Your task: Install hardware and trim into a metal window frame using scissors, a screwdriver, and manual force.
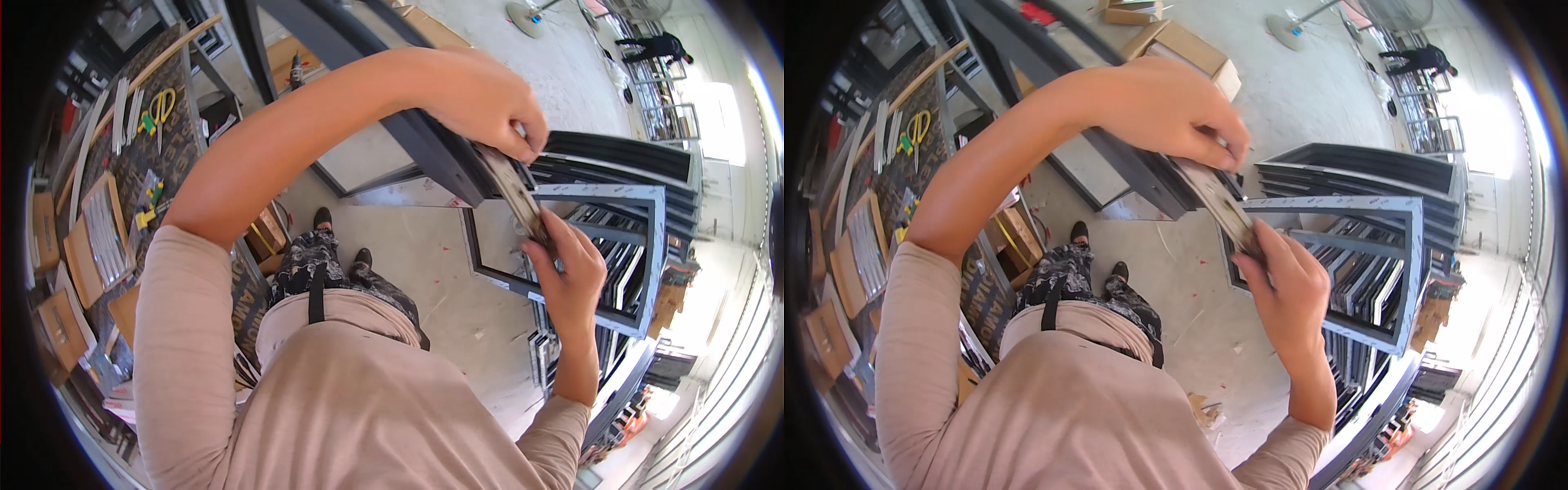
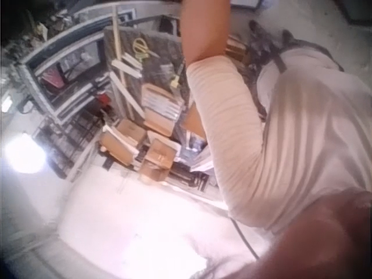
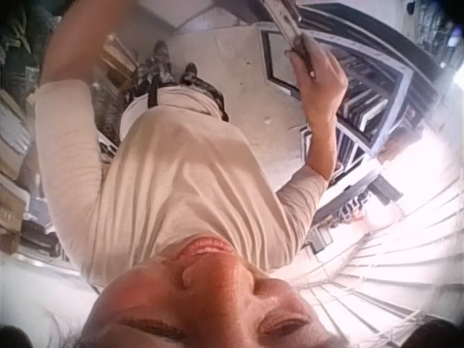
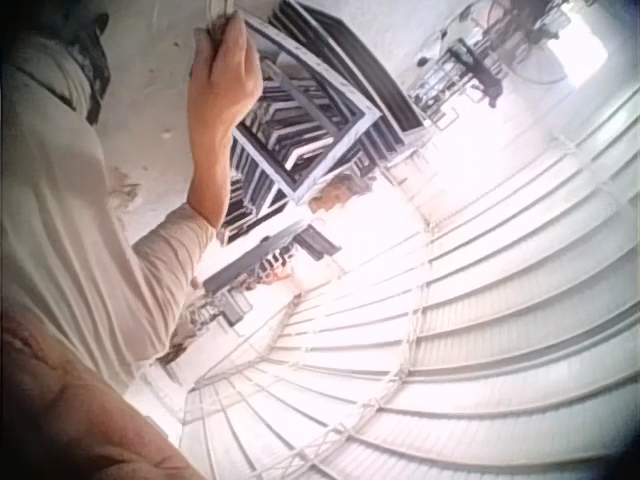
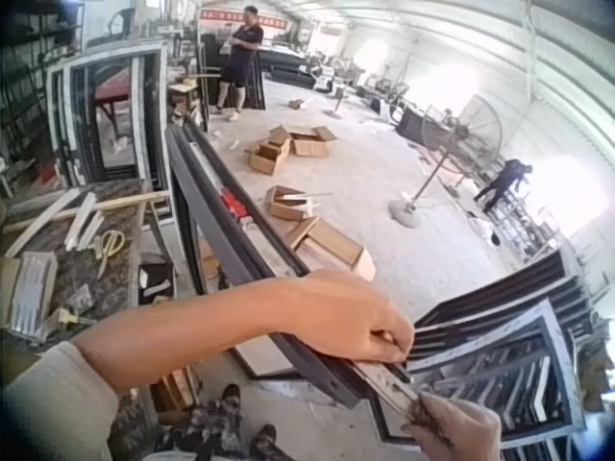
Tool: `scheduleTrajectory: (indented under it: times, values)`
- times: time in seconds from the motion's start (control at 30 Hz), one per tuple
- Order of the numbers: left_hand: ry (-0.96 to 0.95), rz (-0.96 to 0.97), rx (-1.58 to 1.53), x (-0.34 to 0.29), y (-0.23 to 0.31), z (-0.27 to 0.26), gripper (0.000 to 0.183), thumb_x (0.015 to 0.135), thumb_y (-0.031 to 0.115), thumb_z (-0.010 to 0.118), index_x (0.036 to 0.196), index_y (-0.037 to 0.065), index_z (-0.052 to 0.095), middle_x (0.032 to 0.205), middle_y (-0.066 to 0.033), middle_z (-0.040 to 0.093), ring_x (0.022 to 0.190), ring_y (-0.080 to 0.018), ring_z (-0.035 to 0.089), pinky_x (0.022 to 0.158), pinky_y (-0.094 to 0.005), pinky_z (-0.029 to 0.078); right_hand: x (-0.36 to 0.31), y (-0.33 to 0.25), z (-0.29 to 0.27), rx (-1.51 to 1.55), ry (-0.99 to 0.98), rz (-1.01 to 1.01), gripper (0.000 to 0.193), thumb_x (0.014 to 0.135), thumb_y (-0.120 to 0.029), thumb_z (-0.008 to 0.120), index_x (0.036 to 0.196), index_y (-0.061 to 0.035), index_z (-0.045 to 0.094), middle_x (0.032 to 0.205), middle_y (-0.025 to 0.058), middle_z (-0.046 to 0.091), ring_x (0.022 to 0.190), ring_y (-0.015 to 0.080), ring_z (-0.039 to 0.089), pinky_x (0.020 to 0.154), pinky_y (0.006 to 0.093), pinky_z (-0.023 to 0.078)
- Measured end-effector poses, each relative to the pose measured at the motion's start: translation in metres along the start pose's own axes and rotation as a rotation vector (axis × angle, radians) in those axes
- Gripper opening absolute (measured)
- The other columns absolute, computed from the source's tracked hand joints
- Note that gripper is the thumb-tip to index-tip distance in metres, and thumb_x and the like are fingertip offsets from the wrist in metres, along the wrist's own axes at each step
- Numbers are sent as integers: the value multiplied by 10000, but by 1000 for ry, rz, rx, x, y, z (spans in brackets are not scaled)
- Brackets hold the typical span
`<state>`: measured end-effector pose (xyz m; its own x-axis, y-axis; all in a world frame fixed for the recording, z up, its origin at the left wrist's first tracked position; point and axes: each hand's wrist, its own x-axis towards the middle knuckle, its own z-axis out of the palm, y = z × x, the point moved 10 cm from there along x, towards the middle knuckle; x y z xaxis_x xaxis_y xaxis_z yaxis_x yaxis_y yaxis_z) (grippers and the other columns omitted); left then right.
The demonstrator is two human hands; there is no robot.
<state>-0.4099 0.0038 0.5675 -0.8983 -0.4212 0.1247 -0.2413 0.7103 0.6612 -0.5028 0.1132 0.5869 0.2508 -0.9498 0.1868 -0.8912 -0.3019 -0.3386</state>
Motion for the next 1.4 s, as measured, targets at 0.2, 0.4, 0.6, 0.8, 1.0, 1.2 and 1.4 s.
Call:
scheduleTrajectory:
  times: [0.2,0.4,0.6,0.8,1.0,1.2,1.4]
  values:
    - [19,69,-13,3,-1,4,183,878,270,573,971,156,683,870,-46,660,819,-240,613,719,-342,456,7,9,6,170,123,69,403,708,-28,770,1082,10,625,844,126,659,687,196,648,615,283,511]
    - [-36,42,-64,-3,9,4,195,824,121,649,1015,141,683,905,-20,664,837,-187,628,733,-298,476,-8,34,26,428,227,162,380,721,78,707,1087,10,632,900,113,658,725,159,647,650,264,533]
    - [67,58,-188,-7,15,1,281,772,19,684,1049,50,651,968,-79,661,896,-192,639,801,-323,496,-10,36,30,524,440,122,310,733,133,631,1014,3,633,889,101,655,745,165,640,644,264,529]
    - [97,157,-108,-15,26,-1,229,733,94,761,940,41,679,889,-67,664,828,-205,634,754,-301,491,-14,42,58,931,349,165,309,788,142,614,1073,31,573,996,62,585,870,126,604,710,232,522]
    - [71,40,-17,-16,16,5,189,774,144,729,895,11,671,793,-100,649,736,-254,624,663,-330,481,-13,49,68,1424,138,207,351,791,10,692,1112,41,556,1010,75,580,845,143,593,696,245,517]
    - [65,28,56,-11,21,4,204,816,173,685,918,-2,658,803,-128,640,753,-292,618,679,-344,480,-3,56,90,1413,128,393,346,784,-68,739,1072,30,574,940,74,612,783,114,583,673,235,503]
    - [49,50,35,-13,15,5,193,820,174,677,917,9,659,801,-122,638,746,-283,614,678,-346,477,25,24,48,704,526,142,315,679,-98,819,925,-16,640,813,40,574,628,100,510,581,233,431]
